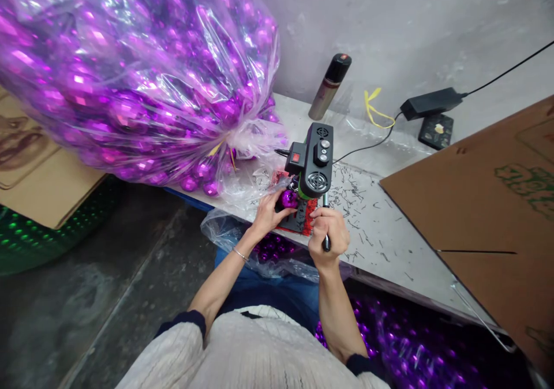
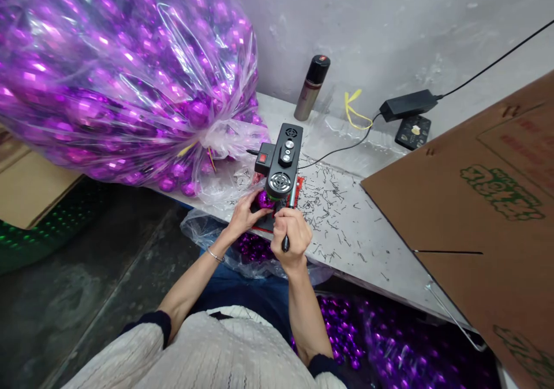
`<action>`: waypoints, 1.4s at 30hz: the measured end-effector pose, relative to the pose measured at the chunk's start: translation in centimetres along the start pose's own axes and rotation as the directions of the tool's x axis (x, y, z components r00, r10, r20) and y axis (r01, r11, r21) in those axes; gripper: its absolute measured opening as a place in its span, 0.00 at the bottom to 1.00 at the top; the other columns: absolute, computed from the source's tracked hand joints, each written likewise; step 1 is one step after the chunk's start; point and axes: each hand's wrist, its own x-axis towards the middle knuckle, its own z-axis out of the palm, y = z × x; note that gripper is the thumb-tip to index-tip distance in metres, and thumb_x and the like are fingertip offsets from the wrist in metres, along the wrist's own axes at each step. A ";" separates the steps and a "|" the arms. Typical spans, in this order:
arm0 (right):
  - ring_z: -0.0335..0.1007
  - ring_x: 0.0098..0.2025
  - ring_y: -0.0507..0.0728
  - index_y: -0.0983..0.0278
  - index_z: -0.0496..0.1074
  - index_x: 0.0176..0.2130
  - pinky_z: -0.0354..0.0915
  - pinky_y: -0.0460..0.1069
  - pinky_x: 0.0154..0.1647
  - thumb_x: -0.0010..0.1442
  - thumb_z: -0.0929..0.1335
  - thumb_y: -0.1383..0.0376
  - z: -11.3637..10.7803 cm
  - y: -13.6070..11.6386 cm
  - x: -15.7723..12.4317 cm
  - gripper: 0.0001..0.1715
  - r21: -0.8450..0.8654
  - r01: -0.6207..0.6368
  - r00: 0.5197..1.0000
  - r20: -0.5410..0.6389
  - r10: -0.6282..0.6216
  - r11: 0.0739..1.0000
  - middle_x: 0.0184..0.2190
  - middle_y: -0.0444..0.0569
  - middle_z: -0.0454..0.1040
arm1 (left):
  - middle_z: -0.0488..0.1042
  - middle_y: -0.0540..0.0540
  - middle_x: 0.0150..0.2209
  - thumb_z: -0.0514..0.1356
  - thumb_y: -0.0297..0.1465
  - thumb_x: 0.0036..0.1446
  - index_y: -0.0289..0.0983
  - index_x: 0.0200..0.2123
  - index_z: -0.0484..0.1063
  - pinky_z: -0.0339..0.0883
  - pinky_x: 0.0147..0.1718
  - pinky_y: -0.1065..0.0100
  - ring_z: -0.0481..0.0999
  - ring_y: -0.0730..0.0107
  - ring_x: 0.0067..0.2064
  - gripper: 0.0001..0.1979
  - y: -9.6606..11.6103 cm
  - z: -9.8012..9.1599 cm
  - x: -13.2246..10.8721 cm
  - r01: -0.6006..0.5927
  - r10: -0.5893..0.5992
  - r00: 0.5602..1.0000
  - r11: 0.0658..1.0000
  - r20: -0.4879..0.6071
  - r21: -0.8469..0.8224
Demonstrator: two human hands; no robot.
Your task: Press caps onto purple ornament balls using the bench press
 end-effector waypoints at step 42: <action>0.73 0.32 0.52 0.60 0.66 0.33 0.67 0.48 0.33 0.68 0.62 0.71 0.1 0.0 -0.2 0.12 0.020 -0.008 1.000 -0.004 0.008 1.000 0.28 0.44 0.72 | 0.73 0.36 0.61 0.64 0.51 0.62 0.39 0.66 0.66 0.61 0.65 0.48 0.69 0.48 0.64 0.36 -0.1 -1.3 -0.1 0.138 -0.135 0.977 0.990 0.166 -0.005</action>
